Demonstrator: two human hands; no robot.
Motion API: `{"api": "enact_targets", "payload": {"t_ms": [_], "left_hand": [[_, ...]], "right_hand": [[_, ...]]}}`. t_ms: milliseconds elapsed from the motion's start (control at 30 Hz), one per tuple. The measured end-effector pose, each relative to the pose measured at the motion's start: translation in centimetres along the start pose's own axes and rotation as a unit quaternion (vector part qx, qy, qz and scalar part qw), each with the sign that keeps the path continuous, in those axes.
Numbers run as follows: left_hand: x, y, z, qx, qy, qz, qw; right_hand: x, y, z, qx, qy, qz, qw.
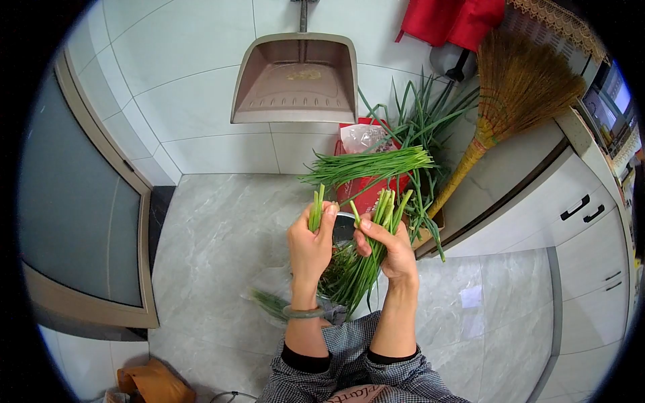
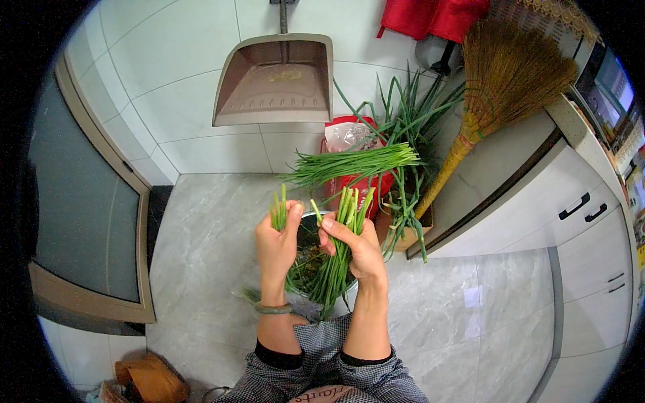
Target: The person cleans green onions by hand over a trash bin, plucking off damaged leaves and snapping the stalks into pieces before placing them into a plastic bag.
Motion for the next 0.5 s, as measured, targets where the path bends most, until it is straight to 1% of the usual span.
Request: {"api": "enact_targets", "payload": {"t_ms": [33,67,133,167,233,267,333,367,433,467,500], "left_hand": [[-1.0,0.0,0.1,0.0,-0.038,0.007,0.999],[-1.1,0.0,0.1,0.001,-0.038,0.007,0.999],[-3.2,0.9,-0.3,-0.064,-0.171,0.059,0.981],[-3.5,1.0,-0.3,-0.065,-0.171,0.059,0.981],[-5.1,2.4,-0.4,-0.125,-0.163,0.089,0.975],[-5.9,2.7,-0.5,-0.124,-0.163,0.088,0.975],[-5.1,2.9,-0.1,-0.084,-0.044,0.029,0.995],[-5.6,3.1,0.0,-0.084,-0.044,0.029,0.995],[-5.3,3.3,0.2,-0.089,-0.047,-0.047,0.994],[-4.8,3.1,0.1,-0.089,-0.047,-0.047,0.994],[-3.6,3.9,-0.4,-0.143,-0.123,-0.148,0.971]], "right_hand": [[-0.1,-0.3,0.0,0.015,-0.01,0.003,1.0],[-0.2,-0.7,0.0,0.031,-0.02,0.005,0.999],[-0.3,-0.7,0.1,0.032,-0.02,0.002,0.999],[-0.4,-0.8,0.1,0.039,-0.022,-0.003,0.999],[-0.3,-1.0,0.2,0.046,-0.023,-0.008,0.999],[-0.1,-1.4,0.2,0.059,-0.023,-0.008,0.998],[0.1,-1.8,0.2,0.073,-0.023,-0.008,0.997],[0.2,-1.9,0.3,0.08,-0.02,-0.019,0.996],[0.4,-2.0,0.4,0.088,-0.017,-0.03,0.996],[0.5,-2.1,0.5,0.094,-0.017,-0.05,0.994],[0.6,-2.0,0.6,0.099,-0.017,-0.07,0.992]]}}
Point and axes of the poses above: each hand's wrist, its own z-axis towards the middle knuckle, its own y-axis out of the palm, x = y × z, the point moved 10 cm from there along z, towards the middle knuckle, and after that the axes turned 4 degrees about -x, right-handed, at the moved point
